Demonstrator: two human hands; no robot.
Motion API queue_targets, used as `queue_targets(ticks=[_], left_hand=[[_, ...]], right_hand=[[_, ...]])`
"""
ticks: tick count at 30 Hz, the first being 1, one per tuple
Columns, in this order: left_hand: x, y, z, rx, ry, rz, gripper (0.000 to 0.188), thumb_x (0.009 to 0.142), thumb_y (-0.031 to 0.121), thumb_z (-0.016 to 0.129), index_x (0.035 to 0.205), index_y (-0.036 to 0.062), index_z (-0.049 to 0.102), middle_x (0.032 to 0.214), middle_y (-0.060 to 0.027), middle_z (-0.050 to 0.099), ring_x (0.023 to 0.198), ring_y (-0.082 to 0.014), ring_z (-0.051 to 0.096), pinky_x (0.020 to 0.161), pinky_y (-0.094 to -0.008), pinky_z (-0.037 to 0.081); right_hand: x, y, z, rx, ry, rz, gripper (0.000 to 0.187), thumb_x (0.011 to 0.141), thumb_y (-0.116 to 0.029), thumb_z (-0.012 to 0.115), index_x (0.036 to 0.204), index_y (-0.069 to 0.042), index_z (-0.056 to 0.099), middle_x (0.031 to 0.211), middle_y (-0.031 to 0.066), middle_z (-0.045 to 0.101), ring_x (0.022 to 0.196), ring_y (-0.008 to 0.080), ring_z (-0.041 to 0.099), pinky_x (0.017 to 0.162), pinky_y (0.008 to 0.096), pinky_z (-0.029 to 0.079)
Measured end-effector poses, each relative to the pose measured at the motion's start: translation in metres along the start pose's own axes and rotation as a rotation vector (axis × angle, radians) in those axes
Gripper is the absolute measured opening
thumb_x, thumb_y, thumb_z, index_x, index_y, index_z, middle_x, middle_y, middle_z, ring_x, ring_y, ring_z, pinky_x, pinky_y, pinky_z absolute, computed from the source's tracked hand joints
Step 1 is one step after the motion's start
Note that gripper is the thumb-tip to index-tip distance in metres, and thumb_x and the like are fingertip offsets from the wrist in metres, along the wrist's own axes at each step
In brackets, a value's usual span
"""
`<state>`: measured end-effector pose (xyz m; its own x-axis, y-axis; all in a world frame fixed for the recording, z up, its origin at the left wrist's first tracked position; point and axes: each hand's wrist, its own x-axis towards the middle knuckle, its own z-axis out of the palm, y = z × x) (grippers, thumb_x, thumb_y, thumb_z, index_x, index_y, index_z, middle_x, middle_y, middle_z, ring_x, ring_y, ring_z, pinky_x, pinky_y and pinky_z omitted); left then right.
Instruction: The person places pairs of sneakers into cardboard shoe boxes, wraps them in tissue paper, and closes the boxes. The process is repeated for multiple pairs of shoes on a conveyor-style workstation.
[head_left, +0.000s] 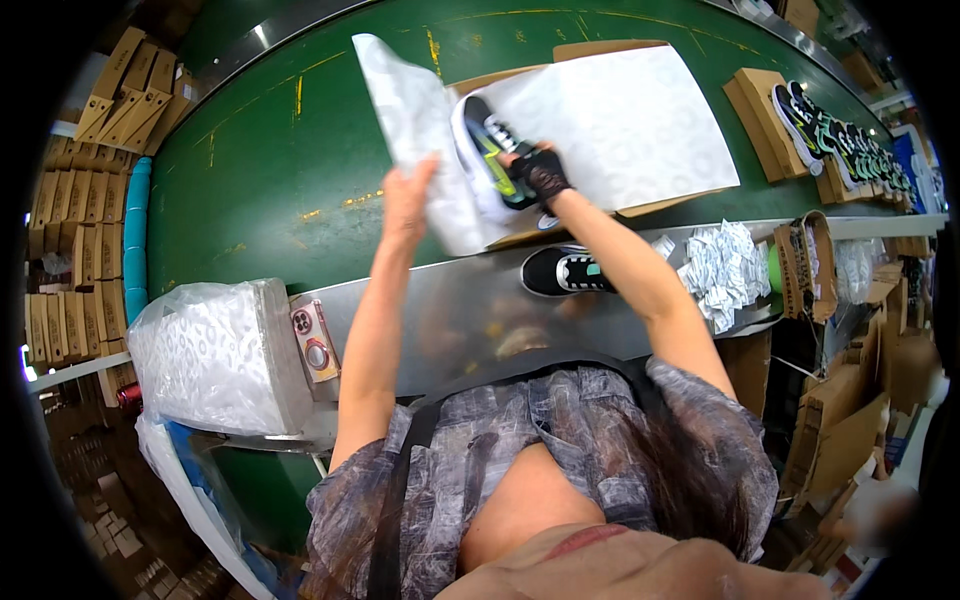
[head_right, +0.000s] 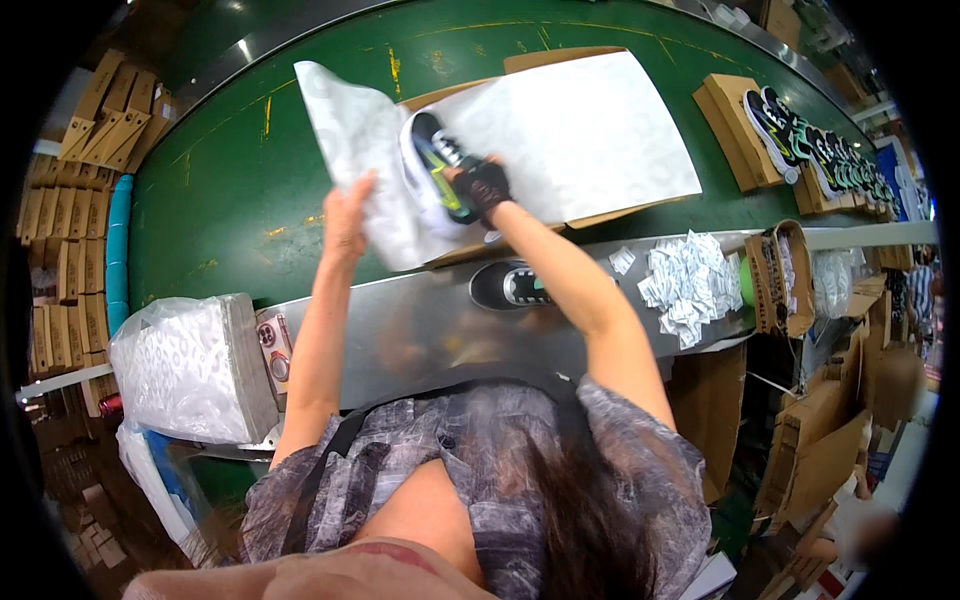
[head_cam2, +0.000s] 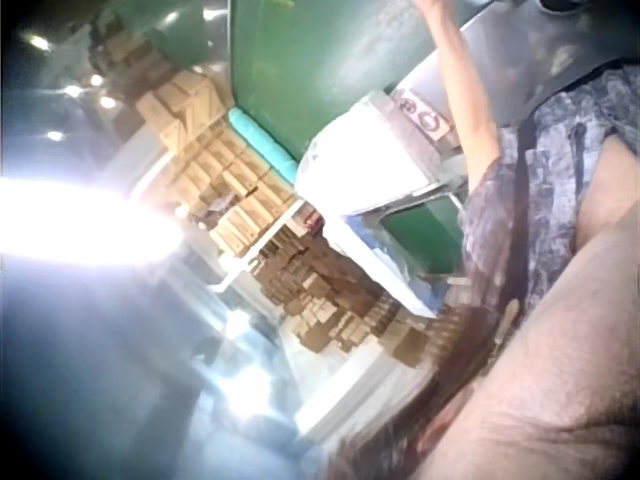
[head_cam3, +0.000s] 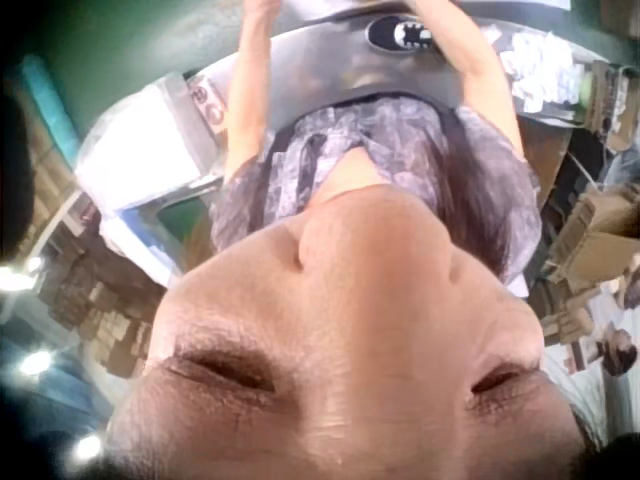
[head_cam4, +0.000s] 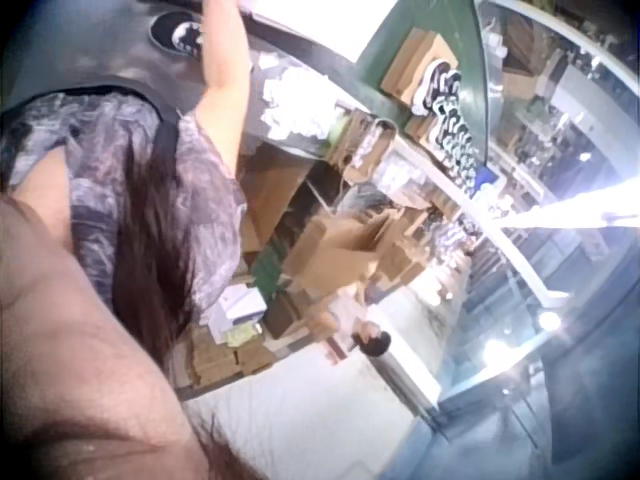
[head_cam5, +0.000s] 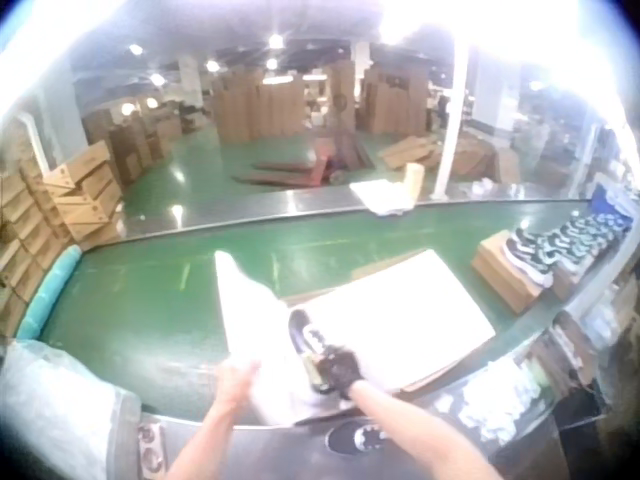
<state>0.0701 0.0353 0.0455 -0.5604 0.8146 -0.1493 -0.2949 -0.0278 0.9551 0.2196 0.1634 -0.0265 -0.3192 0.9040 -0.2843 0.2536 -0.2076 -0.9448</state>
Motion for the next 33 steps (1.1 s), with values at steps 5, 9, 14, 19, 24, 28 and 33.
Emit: queue_targets(ticks=[5, 9, 14, 19, 24, 28, 33], left_hand=[[0.025, -0.048, 0.026, -0.02, -0.184, -0.107, 0.045, 0.085, 0.039, 0.05, 0.1, -0.0029, 0.054, 0.094, -0.0103, 0.058, 0.082, -0.0148, 0.055, 0.067, -0.0288, 0.046], [0.036, -0.07, 0.002, 0.61, -0.121, 0.143, 0.033, 0.08, 0.031, 0.056, 0.089, 0.0003, 0.06, 0.088, -0.0079, 0.062, 0.08, -0.0249, 0.057, 0.065, -0.0362, 0.045], [0.017, -0.099, 0.039, 1.211, -0.452, 0.888, 0.044, 0.068, 0.042, 0.063, 0.091, 0.0041, 0.063, 0.098, -0.0101, 0.058, 0.101, -0.0294, 0.046, 0.09, -0.0422, 0.031], [0.023, -0.066, 0.042, 1.921, -0.751, 0.301, 0.05, 0.063, 0.052, 0.062, 0.085, 0.0082, 0.066, 0.097, -0.0087, 0.058, 0.1, -0.0256, 0.046, 0.089, -0.0422, 0.029], [0.017, -0.046, 0.002, 1.43, -0.833, 0.114, 0.048, 0.066, 0.052, 0.062, 0.08, 0.0062, 0.065, 0.086, -0.0095, 0.063, 0.086, -0.023, 0.057, 0.083, -0.0426, 0.035], [-0.055, -0.008, 0.018, 0.843, -0.843, -0.19, 0.033, 0.07, 0.031, 0.07, 0.085, 0.0023, 0.062, 0.071, -0.0072, 0.062, 0.067, -0.0119, 0.056, 0.063, -0.024, 0.044], [-0.127, -0.012, 0.026, 1.102, -0.708, 0.644, 0.064, 0.062, 0.034, 0.073, 0.111, 0.0016, 0.047, 0.103, -0.0153, 0.054, 0.094, -0.0313, 0.053, 0.077, -0.0361, 0.044]], right_hand=[[-0.006, 0.052, 0.028, -0.138, -0.486, -0.349, 0.039, 0.074, -0.022, 0.061, 0.106, -0.002, 0.051, 0.094, 0.0114, 0.057, 0.088, 0.021, 0.055, 0.075, 0.0335, 0.046], [-0.073, -0.002, -0.036, -0.688, -0.146, -0.695, 0.047, 0.071, -0.023, 0.057, 0.114, -0.008, 0.046, 0.118, 0.0197, 0.043, 0.105, 0.0353, 0.045, 0.086, 0.0434, 0.037], [-0.069, 0.04, -0.144, -1.111, 0.176, -0.535, 0.052, 0.073, -0.035, 0.06, 0.115, -0.007, 0.048, 0.124, 0.0211, 0.039, 0.113, 0.0366, 0.039, 0.09, 0.0487, 0.032], [-0.135, 0.009, -0.163, -0.927, 0.168, -0.928, 0.034, 0.067, -0.012, 0.066, 0.096, -0.001, 0.053, 0.101, 0.0158, 0.053, 0.092, 0.0322, 0.052, 0.079, 0.0388, 0.042], [-0.18, 0.018, -0.16, -1.118, -0.132, -0.723, 0.06, 0.056, -0.018, 0.073, 0.109, -0.008, 0.049, 0.107, 0.013, 0.049, 0.093, 0.0295, 0.05, 0.078, 0.0415, 0.039], [-0.166, 0.031, -0.146, -1.165, -0.187, -0.71, 0.066, 0.05, -0.024, 0.075, 0.109, -0.014, 0.049, 0.099, 0.0124, 0.052, 0.088, 0.028, 0.05, 0.075, 0.0398, 0.038], [-0.183, -0.028, -0.088, -0.95, -0.368, -0.889, 0.062, 0.052, -0.026, 0.073, 0.109, -0.014, 0.05, 0.089, 0.0099, 0.054, 0.082, 0.0266, 0.05, 0.074, 0.0389, 0.037]])
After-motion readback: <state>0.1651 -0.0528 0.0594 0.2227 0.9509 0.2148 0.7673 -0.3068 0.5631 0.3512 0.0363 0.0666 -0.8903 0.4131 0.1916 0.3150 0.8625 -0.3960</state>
